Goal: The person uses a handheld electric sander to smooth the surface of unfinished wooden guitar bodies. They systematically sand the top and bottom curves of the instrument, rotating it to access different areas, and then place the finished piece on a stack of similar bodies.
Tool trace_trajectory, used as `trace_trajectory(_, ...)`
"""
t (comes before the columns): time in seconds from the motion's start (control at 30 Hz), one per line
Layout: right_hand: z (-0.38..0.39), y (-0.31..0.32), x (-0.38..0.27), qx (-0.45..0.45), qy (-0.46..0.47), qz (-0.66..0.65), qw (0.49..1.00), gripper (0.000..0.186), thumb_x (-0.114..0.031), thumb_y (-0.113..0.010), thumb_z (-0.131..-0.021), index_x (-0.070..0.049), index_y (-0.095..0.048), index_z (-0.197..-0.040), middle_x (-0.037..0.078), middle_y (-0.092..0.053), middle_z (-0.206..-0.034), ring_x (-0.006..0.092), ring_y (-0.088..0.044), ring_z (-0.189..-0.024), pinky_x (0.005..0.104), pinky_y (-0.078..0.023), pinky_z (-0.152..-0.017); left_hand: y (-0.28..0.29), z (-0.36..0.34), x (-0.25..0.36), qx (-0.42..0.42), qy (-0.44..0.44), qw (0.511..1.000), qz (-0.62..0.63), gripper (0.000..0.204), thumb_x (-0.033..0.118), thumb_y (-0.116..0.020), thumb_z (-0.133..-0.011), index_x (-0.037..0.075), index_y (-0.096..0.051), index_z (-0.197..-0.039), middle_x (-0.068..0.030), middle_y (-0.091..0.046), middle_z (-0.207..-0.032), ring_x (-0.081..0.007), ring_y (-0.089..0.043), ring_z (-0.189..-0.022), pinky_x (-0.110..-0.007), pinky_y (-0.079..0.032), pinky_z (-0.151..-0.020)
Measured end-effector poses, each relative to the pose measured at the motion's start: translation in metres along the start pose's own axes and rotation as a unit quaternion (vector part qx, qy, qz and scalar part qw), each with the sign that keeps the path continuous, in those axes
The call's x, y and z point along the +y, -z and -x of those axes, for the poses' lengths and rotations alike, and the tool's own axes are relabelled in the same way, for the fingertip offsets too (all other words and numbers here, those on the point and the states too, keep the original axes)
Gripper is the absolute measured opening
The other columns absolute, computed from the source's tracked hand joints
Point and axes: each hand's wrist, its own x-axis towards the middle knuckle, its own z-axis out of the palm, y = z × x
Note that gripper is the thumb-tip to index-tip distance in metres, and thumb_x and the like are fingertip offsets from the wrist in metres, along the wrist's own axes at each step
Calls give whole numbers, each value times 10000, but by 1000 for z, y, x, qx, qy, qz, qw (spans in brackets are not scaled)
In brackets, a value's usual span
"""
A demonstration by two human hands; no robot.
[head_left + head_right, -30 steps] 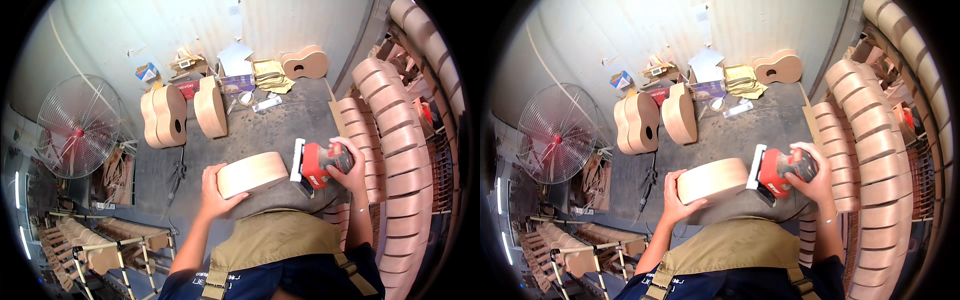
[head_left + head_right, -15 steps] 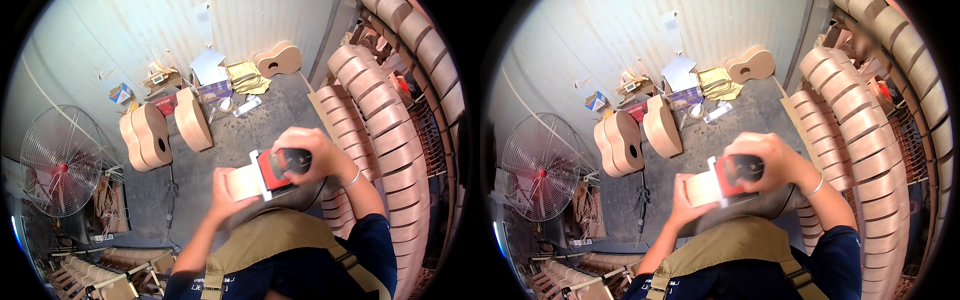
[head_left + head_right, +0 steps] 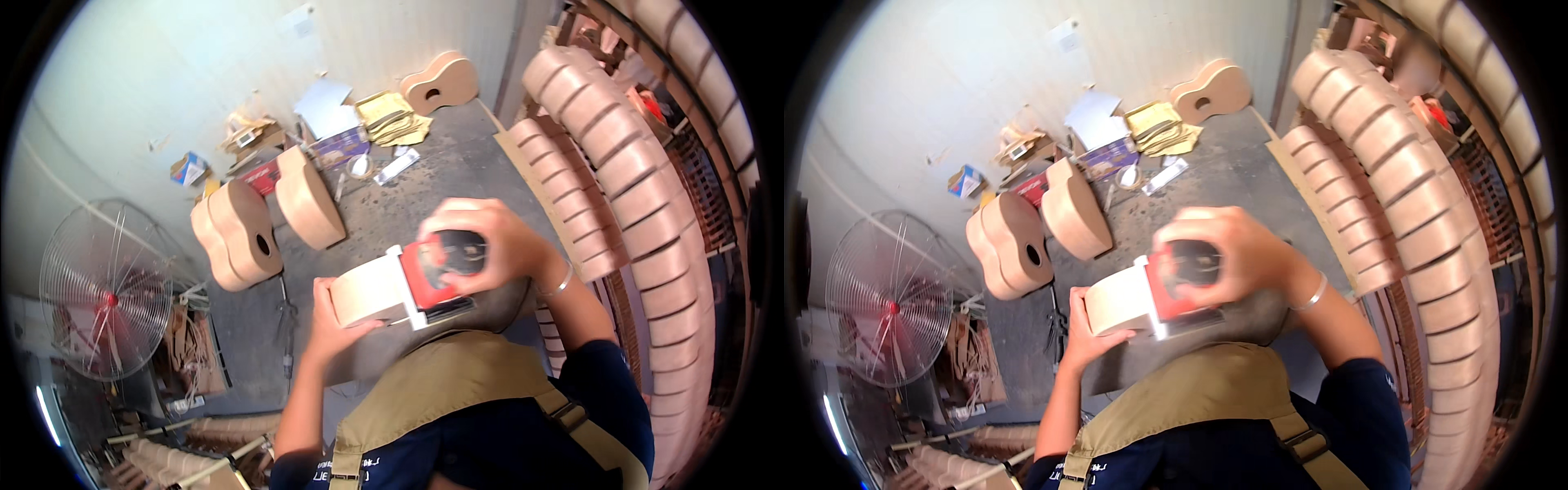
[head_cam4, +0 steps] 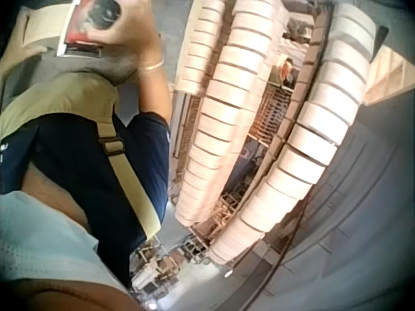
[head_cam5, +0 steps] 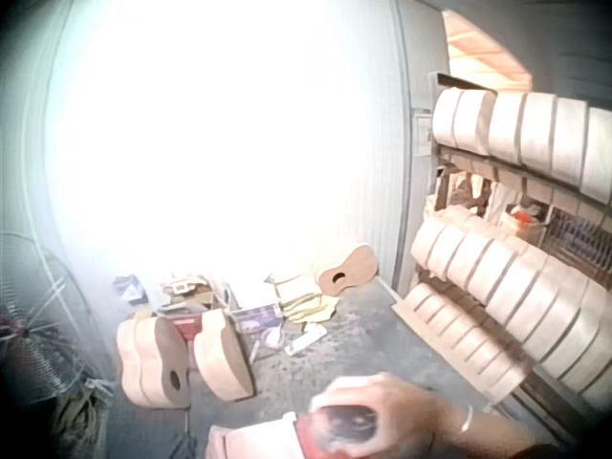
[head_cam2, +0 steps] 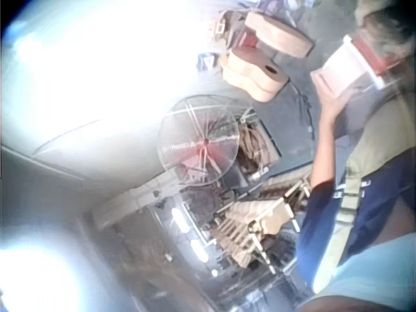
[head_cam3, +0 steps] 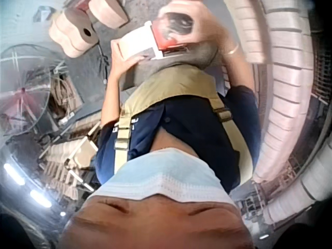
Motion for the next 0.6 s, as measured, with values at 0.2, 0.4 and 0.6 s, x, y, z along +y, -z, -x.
trace_trajectory(0.2, 91, -39, 42, 139, -118, -43, 982, 538, -136, -912, -686, -75, -783, -1205, 128, -791, -1134, 309, -775, -995, 374, -621, -925, 31, 27, -32, -13, 55, 997, 58, 1082, 346, -1136, -631, 49, -430, -1396, -121, -575, -1312, -249, -622, -1243, -413, -532, -1083)
trace_trajectory(0.4, 9, -12, -7, 26, -19, -9, 999, 528, -146, -887, -734, -101, -792, -1251, 45, -778, -964, 280, -775, -931, 385, -636, -832, 13, 18, -17, -29, 22, 999, 2, 1076, 334, -1128, -644, 42, -427, -1407, -127, -579, -1318, -261, -637, -1245, -428, -553, -1058)
trace_trajectory(0.6, -15, -7, -18, -20, -10, 8, 1000, 526, -161, -894, -728, -99, -792, -1240, 76, -786, -1026, 309, -771, -925, 409, -633, -856, 8, -1, 4, -34, 37, 998, 42, 1062, 318, -1119, -658, 47, -430, -1418, -151, -594, -1326, -269, -637, -1262, -432, -551, -1071)
